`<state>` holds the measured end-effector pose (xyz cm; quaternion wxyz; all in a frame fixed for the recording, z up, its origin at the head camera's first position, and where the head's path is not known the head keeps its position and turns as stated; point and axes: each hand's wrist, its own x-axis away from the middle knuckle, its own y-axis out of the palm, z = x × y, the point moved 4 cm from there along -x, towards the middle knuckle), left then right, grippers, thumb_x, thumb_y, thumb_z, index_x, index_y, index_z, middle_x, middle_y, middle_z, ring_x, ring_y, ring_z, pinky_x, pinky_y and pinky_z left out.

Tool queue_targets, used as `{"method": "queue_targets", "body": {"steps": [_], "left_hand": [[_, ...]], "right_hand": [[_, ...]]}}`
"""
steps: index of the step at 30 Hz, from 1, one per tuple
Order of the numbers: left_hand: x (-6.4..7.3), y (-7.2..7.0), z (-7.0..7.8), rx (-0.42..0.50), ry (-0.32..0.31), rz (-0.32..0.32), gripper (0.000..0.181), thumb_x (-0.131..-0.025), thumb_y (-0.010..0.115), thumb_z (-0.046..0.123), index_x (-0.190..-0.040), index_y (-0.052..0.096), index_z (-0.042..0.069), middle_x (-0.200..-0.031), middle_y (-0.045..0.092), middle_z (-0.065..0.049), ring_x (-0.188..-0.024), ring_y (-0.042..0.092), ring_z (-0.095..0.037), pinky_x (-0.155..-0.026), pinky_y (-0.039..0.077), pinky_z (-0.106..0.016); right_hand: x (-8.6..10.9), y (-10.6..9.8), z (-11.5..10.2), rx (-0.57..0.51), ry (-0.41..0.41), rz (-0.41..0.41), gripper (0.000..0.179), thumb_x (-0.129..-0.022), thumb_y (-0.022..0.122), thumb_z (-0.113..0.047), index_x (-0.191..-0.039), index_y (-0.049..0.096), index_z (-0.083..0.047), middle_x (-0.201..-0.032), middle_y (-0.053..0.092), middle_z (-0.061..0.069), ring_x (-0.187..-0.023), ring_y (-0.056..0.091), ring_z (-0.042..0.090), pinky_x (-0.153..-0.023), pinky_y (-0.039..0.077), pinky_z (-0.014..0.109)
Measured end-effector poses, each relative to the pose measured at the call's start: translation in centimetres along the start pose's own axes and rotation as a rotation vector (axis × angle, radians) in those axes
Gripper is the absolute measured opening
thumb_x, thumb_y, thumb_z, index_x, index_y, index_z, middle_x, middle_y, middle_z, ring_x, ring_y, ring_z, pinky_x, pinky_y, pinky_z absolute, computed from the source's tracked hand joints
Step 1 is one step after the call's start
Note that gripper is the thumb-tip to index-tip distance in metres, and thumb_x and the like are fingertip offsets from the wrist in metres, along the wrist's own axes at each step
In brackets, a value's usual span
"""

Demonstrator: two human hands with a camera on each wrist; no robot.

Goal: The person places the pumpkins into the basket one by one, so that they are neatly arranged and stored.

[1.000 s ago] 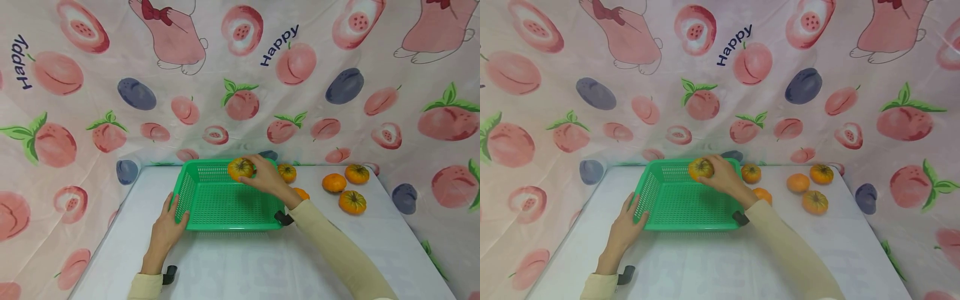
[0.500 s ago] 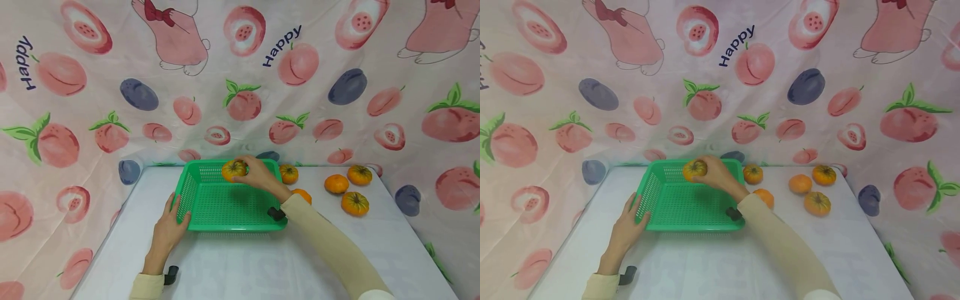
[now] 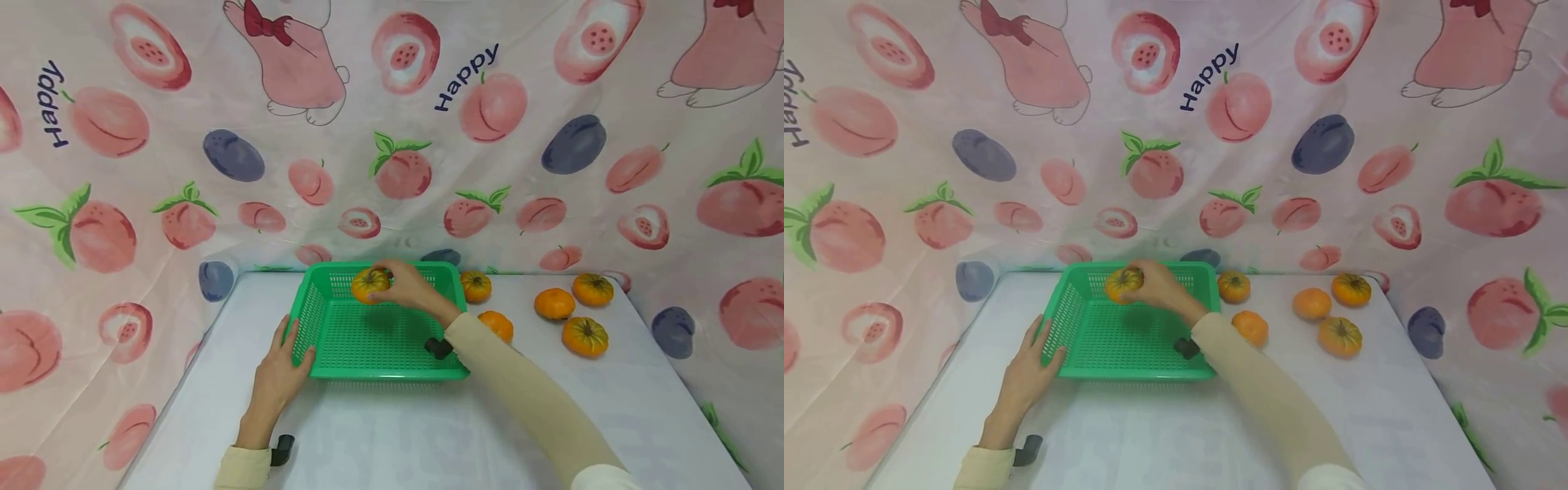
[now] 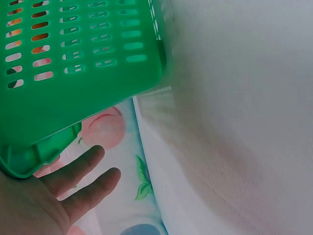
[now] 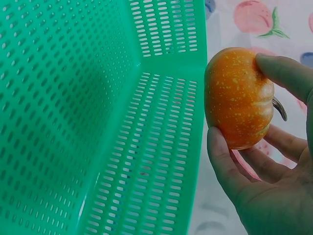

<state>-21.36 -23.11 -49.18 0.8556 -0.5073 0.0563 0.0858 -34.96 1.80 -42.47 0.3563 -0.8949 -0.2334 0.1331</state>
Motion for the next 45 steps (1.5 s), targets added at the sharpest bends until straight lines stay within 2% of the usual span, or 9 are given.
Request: {"method": "queue_targets", "body": {"steps": [6,14,24,28,34,39,45], "left_hand": [[-0.1,0.0,0.0,-0.002,0.003,0.002,0.07,-0.096,0.055,0.039,-0.154,0.032,0.007,-0.163,0.022,-0.012,-0.1,0.068,-0.04,-0.061,0.054,-0.043],[-0.1,0.1,0.0,-0.006,-0.004,-0.01,0.071,-0.096,0.055,0.04,-0.155,0.031,0.008,-0.163,0.022,-0.012,-0.101,0.068,-0.04,-0.062,0.054,-0.044],[-0.1,-0.2,-0.1,-0.011,-0.017,-0.013,0.07,-0.097,0.054,0.04,-0.155,0.03,0.008,-0.164,0.02,-0.012,-0.104,0.066,-0.042,-0.066,0.054,-0.047],[0.0,-0.2,-0.1,-0.005,-0.01,-0.011,0.07,-0.097,0.055,0.038,-0.155,0.03,0.007,-0.164,0.021,-0.013,-0.1,0.067,-0.042,-0.063,0.054,-0.046],[0.1,0.3,-0.1,-0.005,-0.015,-0.031,0.07,-0.097,0.054,0.039,-0.156,0.028,0.009,-0.164,0.02,-0.011,-0.102,0.067,-0.041,-0.066,0.054,-0.047],[0.1,0.3,0.0,-0.003,-0.014,-0.031,0.071,-0.097,0.053,0.04,-0.156,0.028,0.01,-0.164,0.02,-0.011,-0.101,0.067,-0.04,-0.067,0.054,-0.047],[0.1,-0.1,0.1,-0.002,-0.012,-0.025,0.071,-0.097,0.053,0.04,-0.156,0.028,0.009,-0.164,0.02,-0.012,-0.104,0.066,-0.042,-0.07,0.054,-0.05]], "right_hand": [[-1.1,1.0,0.1,-0.012,0.009,-0.015,0.061,-0.084,0.078,-0.034,-0.138,0.055,-0.015,-0.134,0.058,0.007,-0.115,0.057,0.025,-0.092,0.052,0.041],[-2.4,2.7,0.2,-0.021,0.002,-0.054,0.053,-0.086,0.076,-0.03,-0.133,0.058,-0.014,-0.135,0.058,0.009,-0.112,0.059,0.023,-0.091,0.053,0.036],[-3.8,4.5,0.5,-0.005,0.063,-0.091,0.059,-0.087,0.075,-0.033,-0.139,0.053,-0.014,-0.141,0.055,0.008,-0.119,0.056,0.025,-0.097,0.05,0.04],[-4.1,5.2,0.7,-0.002,0.075,-0.104,0.063,-0.088,0.074,-0.031,-0.142,0.051,-0.012,-0.142,0.054,0.01,-0.122,0.055,0.027,-0.099,0.049,0.043],[-4.4,6.6,1.3,0.026,0.084,-0.124,0.055,-0.088,0.073,-0.031,-0.137,0.055,-0.013,-0.135,0.058,0.01,-0.115,0.057,0.026,-0.095,0.051,0.041],[-4.8,7.5,1.7,0.022,0.1,-0.127,0.054,-0.087,0.075,-0.031,-0.135,0.058,-0.014,-0.135,0.059,0.009,-0.115,0.057,0.025,-0.097,0.051,0.041],[-5.5,8.4,1.9,0.052,0.063,-0.135,0.057,-0.087,0.075,-0.033,-0.138,0.056,-0.013,-0.136,0.058,0.008,-0.116,0.057,0.024,-0.098,0.05,0.04]]}}
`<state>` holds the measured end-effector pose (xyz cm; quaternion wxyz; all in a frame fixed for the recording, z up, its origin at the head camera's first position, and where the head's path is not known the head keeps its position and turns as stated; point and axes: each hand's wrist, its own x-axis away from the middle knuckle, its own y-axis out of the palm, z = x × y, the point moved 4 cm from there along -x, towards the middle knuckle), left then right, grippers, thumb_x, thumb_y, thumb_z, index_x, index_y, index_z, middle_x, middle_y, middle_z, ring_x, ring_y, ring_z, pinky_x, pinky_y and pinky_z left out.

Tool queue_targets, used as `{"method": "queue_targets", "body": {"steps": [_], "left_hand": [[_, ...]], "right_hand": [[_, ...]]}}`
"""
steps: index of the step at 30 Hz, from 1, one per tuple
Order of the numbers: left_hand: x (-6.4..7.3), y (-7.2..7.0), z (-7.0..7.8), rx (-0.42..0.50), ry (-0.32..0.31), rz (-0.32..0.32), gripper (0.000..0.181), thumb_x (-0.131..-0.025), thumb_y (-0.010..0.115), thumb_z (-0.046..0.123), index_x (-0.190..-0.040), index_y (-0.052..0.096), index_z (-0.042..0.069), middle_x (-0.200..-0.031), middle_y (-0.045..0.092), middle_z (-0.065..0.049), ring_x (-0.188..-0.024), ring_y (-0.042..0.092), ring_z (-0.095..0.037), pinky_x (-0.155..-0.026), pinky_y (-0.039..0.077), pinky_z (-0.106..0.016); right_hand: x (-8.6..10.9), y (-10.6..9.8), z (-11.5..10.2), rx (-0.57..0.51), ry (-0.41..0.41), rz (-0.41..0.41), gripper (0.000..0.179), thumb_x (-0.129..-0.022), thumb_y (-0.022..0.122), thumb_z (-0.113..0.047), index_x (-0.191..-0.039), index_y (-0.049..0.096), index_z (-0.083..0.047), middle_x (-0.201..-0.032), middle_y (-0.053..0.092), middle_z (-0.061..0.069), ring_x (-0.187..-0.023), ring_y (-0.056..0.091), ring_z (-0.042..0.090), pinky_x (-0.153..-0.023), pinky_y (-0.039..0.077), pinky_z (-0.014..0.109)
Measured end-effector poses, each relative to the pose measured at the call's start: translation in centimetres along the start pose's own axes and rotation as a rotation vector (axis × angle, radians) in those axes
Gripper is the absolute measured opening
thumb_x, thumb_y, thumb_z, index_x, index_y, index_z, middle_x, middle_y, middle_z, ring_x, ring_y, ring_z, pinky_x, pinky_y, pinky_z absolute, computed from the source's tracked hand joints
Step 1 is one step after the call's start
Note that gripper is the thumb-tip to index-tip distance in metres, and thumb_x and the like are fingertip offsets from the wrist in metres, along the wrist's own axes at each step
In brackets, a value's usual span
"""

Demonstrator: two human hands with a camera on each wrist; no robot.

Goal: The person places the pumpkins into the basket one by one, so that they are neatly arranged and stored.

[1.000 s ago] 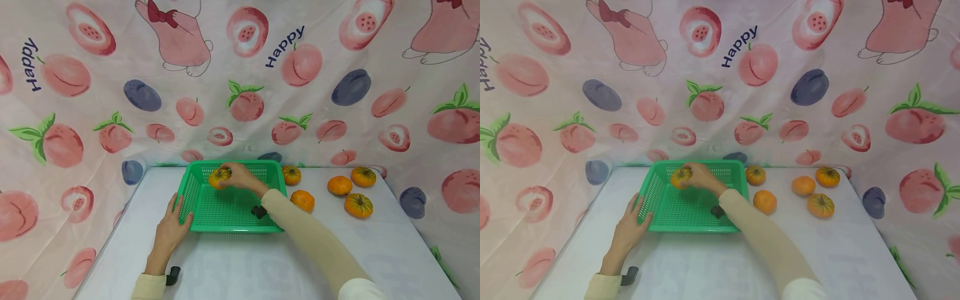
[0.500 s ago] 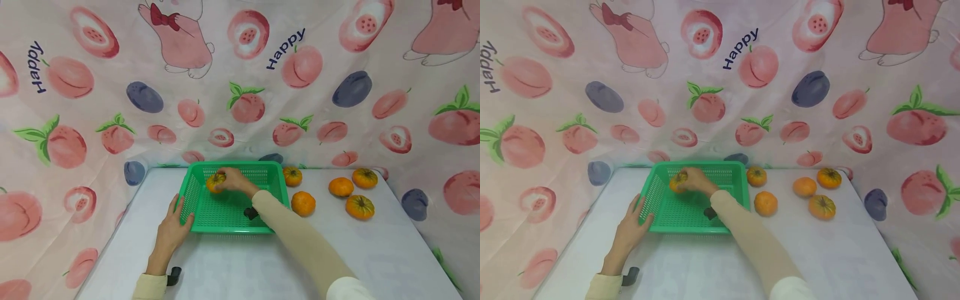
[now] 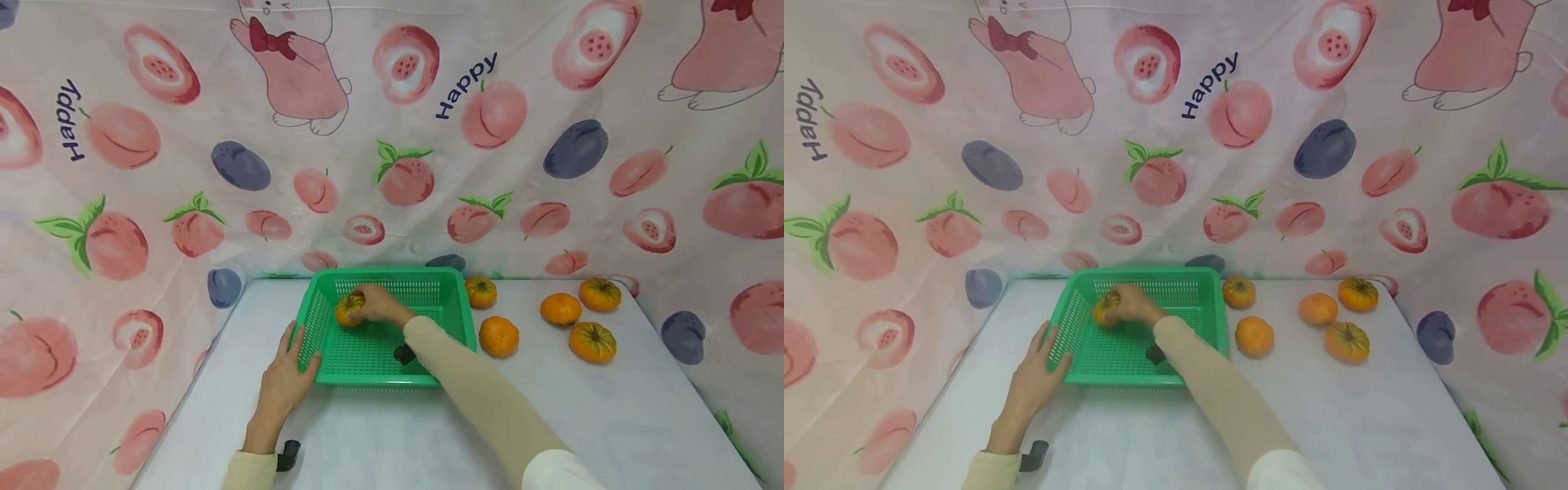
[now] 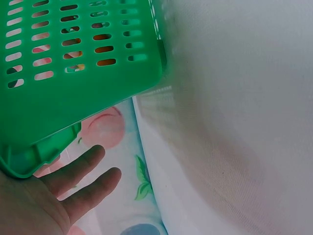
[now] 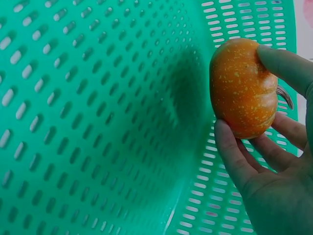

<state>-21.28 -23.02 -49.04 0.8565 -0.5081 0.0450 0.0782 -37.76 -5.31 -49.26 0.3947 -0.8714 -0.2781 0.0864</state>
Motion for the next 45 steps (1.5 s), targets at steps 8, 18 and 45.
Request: {"method": "queue_targets", "body": {"steps": [8,18,45], "left_hand": [[0.0,0.4,-0.1,0.01,-0.006,0.001,0.07,-0.098,0.053,0.041,-0.156,0.028,0.01,-0.164,0.02,-0.01,-0.106,0.065,-0.044,-0.075,0.054,-0.054],[-0.1,0.4,-0.3,-0.001,0.001,0.002,0.07,-0.097,0.054,0.041,-0.156,0.029,0.011,-0.165,0.02,-0.008,-0.109,0.064,-0.043,-0.072,0.054,-0.051],[-0.1,0.3,-0.3,0.009,0.014,0.003,0.071,-0.097,0.053,0.041,-0.155,0.029,0.009,-0.165,0.02,-0.01,-0.111,0.063,-0.045,-0.076,0.054,-0.054]], "right_hand": [[-0.3,0.7,0.6,0.013,0.011,-0.016,0.057,-0.087,0.075,-0.031,-0.137,0.056,-0.013,-0.135,0.059,0.009,-0.116,0.057,0.024,-0.098,0.05,0.039],[-0.6,1.2,0.6,0.041,0.009,-0.031,0.056,-0.088,0.074,-0.033,-0.137,0.055,-0.013,-0.133,0.06,0.008,-0.114,0.059,0.023,-0.096,0.051,0.038],[1.9,-2.5,-0.4,0.02,-0.034,-0.054,0.071,-0.09,0.072,-0.031,-0.15,0.04,-0.01,-0.153,0.043,0.01,-0.138,0.046,0.029,-0.11,0.042,0.045]]}}
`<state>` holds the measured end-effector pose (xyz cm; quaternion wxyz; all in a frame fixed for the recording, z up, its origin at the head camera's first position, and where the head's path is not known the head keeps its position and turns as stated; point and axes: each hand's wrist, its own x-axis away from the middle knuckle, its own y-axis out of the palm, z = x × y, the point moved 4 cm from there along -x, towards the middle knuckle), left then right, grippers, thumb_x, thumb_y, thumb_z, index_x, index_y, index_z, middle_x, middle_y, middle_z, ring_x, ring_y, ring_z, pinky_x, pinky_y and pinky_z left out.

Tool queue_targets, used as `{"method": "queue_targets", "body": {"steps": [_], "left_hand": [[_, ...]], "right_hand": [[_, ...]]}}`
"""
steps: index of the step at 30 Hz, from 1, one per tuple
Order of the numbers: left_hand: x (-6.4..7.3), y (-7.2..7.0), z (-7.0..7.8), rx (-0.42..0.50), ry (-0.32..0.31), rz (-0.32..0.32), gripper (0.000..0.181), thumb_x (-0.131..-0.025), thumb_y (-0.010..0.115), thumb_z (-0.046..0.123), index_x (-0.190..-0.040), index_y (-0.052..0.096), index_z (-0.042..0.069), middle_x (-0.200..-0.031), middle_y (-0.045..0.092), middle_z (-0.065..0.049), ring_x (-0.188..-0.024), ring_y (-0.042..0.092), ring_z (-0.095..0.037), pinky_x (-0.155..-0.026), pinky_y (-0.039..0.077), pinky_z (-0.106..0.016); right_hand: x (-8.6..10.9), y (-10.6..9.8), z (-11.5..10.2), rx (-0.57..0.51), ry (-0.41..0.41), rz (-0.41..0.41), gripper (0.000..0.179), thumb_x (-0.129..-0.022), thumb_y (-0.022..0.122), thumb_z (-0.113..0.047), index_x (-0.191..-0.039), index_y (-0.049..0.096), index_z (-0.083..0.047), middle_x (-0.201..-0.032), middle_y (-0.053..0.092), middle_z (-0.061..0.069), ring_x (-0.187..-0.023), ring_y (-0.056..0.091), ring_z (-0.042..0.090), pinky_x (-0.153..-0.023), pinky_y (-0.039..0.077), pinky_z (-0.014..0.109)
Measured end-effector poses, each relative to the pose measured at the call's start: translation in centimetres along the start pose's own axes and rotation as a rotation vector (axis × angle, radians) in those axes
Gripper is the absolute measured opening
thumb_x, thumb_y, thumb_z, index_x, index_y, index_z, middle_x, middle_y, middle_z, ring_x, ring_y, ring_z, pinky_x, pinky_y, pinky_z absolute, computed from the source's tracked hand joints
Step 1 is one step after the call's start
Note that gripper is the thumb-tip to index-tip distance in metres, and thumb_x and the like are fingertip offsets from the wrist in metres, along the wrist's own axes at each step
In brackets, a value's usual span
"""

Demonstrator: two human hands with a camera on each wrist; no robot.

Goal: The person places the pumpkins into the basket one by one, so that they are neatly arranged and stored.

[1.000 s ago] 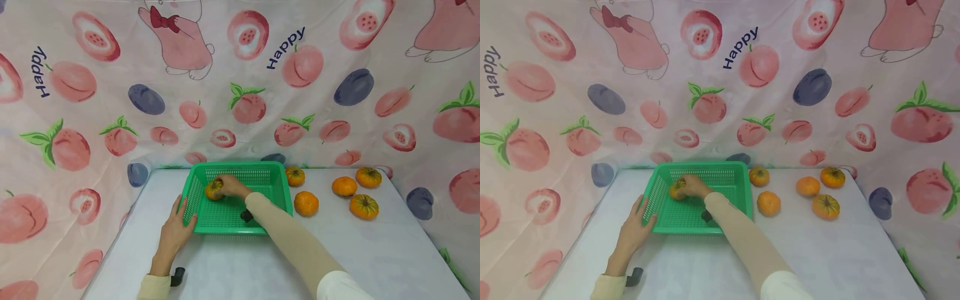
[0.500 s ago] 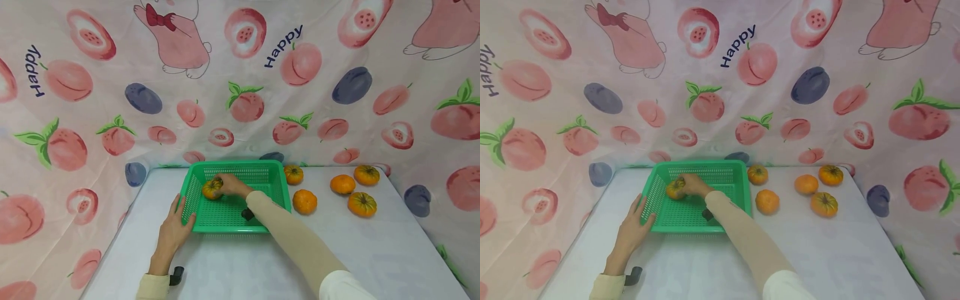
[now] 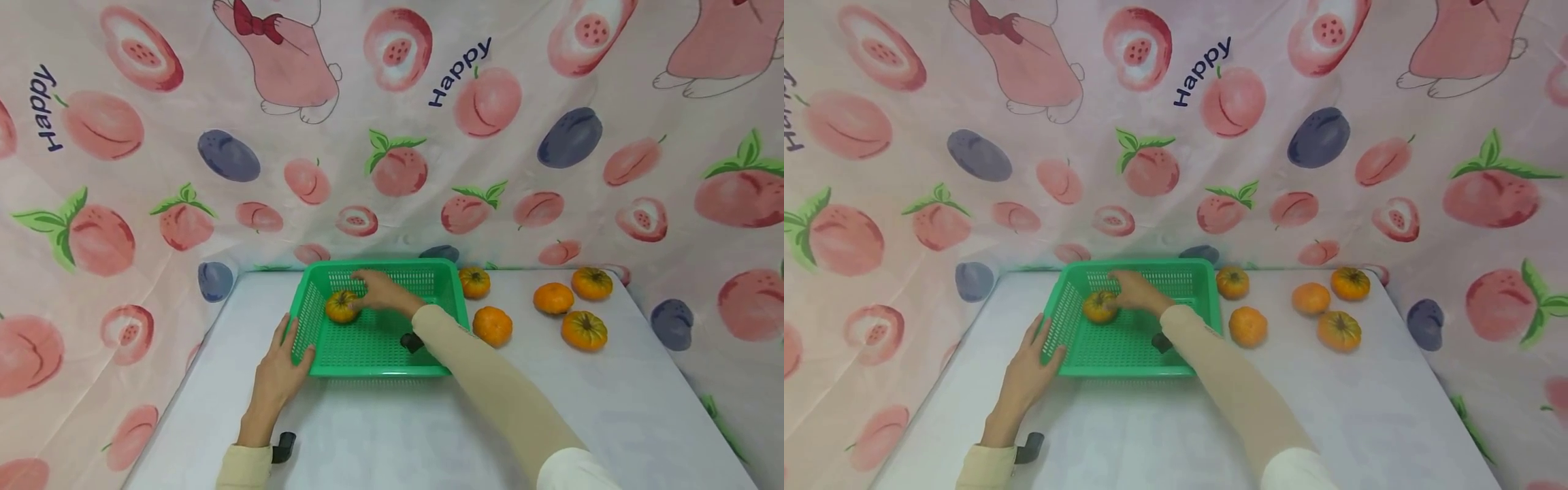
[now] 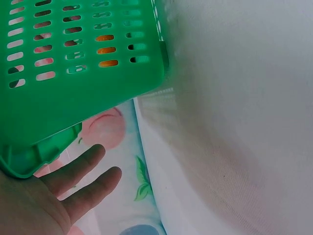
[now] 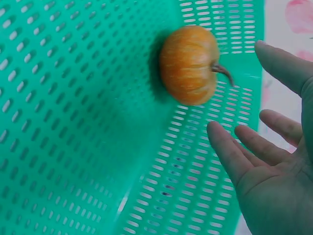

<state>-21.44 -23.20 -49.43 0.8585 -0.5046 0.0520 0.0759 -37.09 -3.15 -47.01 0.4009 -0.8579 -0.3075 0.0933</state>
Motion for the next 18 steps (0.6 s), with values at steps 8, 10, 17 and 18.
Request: {"method": "queue_targets", "body": {"steps": [8,10,17,18], "left_hand": [[0.0,-0.1,-0.1,0.006,-0.009,-0.002,0.071,-0.097,0.053,0.04,-0.156,0.028,0.009,-0.164,0.019,-0.011,-0.109,0.063,-0.045,-0.075,0.054,-0.054],[0.0,-0.2,0.0,0.01,-0.002,0.0,0.071,-0.098,0.053,0.04,-0.156,0.028,0.008,-0.164,0.019,-0.011,-0.111,0.062,-0.046,-0.076,0.054,-0.055],[-0.1,-0.3,0.3,0.021,0.016,0.009,0.07,-0.098,0.053,0.039,-0.156,0.028,0.008,-0.164,0.02,-0.012,-0.109,0.062,-0.047,-0.073,0.054,-0.054],[-0.1,-0.2,0.3,0.021,0.015,0.003,0.07,-0.098,0.053,0.039,-0.156,0.028,0.007,-0.164,0.02,-0.013,-0.109,0.062,-0.047,-0.073,0.054,-0.054]], "right_hand": [[2.6,-3.0,-1.3,-0.119,-0.033,0.044,0.071,-0.092,0.07,-0.034,-0.151,0.038,-0.012,-0.155,0.041,0.01,-0.136,0.048,0.032,-0.105,0.046,0.046],[3.3,-3.8,-1.5,-0.146,-0.029,0.061,0.07,-0.092,0.069,-0.035,-0.151,0.038,-0.013,-0.154,0.041,0.01,-0.136,0.047,0.032,-0.104,0.047,0.047],[5.3,-5.6,-1.4,-0.199,-0.056,0.121,0.066,-0.092,0.069,-0.035,-0.149,0.041,-0.017,-0.152,0.044,0.008,-0.136,0.049,0.03,-0.101,0.05,0.043],[5.6,-5.7,-1.4,-0.209,-0.059,0.123,0.066,-0.091,0.07,-0.035,-0.149,0.042,-0.018,-0.152,0.044,0.006,-0.135,0.05,0.029,-0.1,0.051,0.042]]}}
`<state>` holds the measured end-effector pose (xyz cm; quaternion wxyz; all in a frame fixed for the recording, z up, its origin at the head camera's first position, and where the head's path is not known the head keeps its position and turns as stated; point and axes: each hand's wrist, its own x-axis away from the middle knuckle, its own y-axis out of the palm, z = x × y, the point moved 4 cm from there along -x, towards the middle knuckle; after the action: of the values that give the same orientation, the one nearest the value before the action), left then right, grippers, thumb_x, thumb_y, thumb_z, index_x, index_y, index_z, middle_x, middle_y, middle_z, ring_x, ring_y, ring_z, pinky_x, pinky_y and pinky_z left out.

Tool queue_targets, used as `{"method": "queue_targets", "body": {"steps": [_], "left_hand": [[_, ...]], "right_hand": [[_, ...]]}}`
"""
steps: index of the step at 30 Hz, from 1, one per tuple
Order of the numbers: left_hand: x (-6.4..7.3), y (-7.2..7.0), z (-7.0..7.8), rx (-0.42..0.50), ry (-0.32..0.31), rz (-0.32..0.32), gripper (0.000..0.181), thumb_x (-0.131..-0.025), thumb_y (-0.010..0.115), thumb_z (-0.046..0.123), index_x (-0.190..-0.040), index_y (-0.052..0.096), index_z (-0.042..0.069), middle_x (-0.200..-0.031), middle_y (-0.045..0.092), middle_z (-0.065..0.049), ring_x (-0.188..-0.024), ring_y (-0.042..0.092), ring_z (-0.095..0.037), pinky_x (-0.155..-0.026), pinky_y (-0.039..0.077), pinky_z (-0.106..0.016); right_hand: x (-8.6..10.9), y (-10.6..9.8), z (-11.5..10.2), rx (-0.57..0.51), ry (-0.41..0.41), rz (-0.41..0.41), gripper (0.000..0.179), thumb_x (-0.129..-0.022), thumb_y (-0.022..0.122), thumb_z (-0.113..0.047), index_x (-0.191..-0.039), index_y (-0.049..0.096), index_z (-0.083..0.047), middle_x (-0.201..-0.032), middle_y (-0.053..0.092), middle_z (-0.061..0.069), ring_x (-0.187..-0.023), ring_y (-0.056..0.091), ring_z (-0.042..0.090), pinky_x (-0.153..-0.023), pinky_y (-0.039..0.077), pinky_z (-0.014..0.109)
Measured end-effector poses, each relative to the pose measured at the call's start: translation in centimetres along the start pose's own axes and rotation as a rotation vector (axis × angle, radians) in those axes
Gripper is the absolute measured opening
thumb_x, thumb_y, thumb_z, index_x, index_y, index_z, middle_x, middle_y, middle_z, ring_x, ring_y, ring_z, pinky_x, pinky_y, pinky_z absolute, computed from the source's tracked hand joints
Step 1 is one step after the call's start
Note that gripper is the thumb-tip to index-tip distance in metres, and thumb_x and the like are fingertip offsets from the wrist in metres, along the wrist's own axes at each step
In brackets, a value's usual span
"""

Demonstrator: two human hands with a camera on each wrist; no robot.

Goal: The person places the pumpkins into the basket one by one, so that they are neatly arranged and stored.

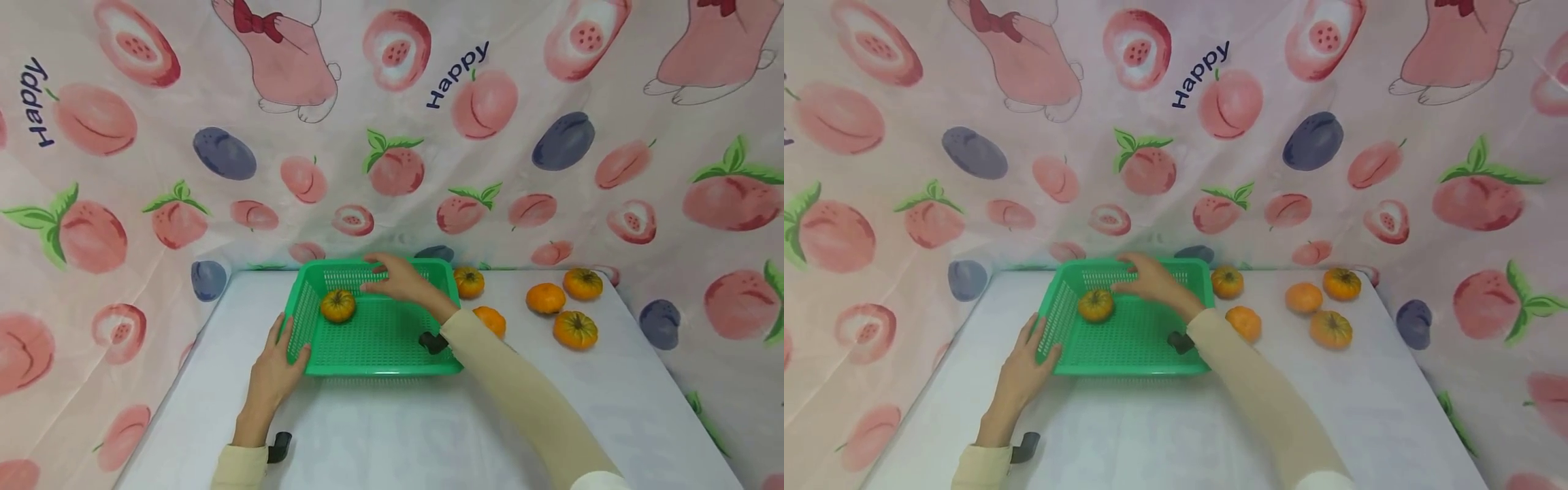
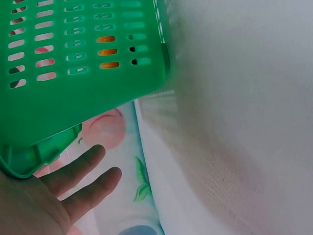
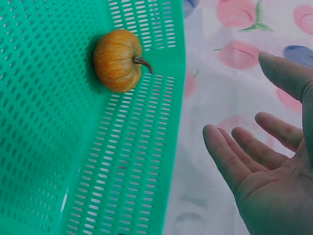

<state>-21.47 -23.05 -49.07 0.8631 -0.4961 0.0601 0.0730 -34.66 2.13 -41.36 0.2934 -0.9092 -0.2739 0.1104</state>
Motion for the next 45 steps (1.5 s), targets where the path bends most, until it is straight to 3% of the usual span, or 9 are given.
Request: {"method": "queue_targets", "body": {"steps": [5,13,26,36,45], "left_hand": [[0.3,0.3,-0.3,0.001,-0.003,-0.009,0.07,-0.098,0.053,0.04,-0.156,0.028,0.008,-0.164,0.02,-0.012,-0.108,0.063,-0.047,-0.073,0.054,-0.055],[0.1,0.2,-0.4,0.005,0.003,-0.004,0.071,-0.098,0.053,0.039,-0.155,0.028,0.007,-0.164,0.019,-0.012,-0.104,0.065,-0.047,-0.071,0.054,-0.054],[0.0,-0.3,-0.1,0.003,-0.006,-0.021,0.071,-0.099,0.051,0.039,-0.156,0.026,0.007,-0.164,0.018,-0.013,-0.109,0.062,-0.048,-0.073,0.054,-0.055],[0.0,-0.1,-0.2,0.013,-0.014,-0.02,0.07,-0.098,0.052,0.039,-0.156,0.027,0.008,-0.165,0.018,-0.011,-0.107,0.064,-0.046,-0.072,0.054,-0.053],[0.0,0.0,-0.3,0.019,-0.019,-0.017,0.07,-0.098,0.052,0.04,-0.156,0.027,0.009,-0.165,0.017,-0.011,-0.104,0.065,-0.044,-0.067,0.054,-0.049]], "right_hand": [[1.6,-0.7,-0.5,-0.05,-0.004,0.023,0.065,-0.09,0.071,-0.036,-0.147,0.044,-0.023,-0.15,0.045,0.005,-0.13,0.055,0.025,-0.096,0.054,0.037],[4.9,-2.7,-1.9,-0.067,-0.057,0.096,0.061,-0.09,0.071,-0.031,-0.145,0.047,-0.02,-0.15,0.045,0.004,-0.132,0.053,0.027,-0.102,0.05,0.044],[9.3,-4.8,-0.1,-0.028,-0.098,0.211,0.059,-0.09,0.072,-0.03,-0.142,0.049,-0.016,-0.144,0.051,0.01,-0.122,0.06,0.031,-0.098,0.053,0.046],[11.6,-5.7,0.7,-0.009,-0.099,0.3,0.054,-0.09,0.072,-0.026,-0.14,0.052,-0.016,-0.143,0.053,0.009,-0.125,0.058,0.029,-0.096,0.054,0.043],[13.4,-6.3,2.0,-0.021,-0.091,0.34,0.053,-0.092,0.07,-0.028,-0.14,0.051,-0.018,-0.143,0.052,0.009,-0.127,0.055,0.035,-0.099,0.049,0.055]]}}
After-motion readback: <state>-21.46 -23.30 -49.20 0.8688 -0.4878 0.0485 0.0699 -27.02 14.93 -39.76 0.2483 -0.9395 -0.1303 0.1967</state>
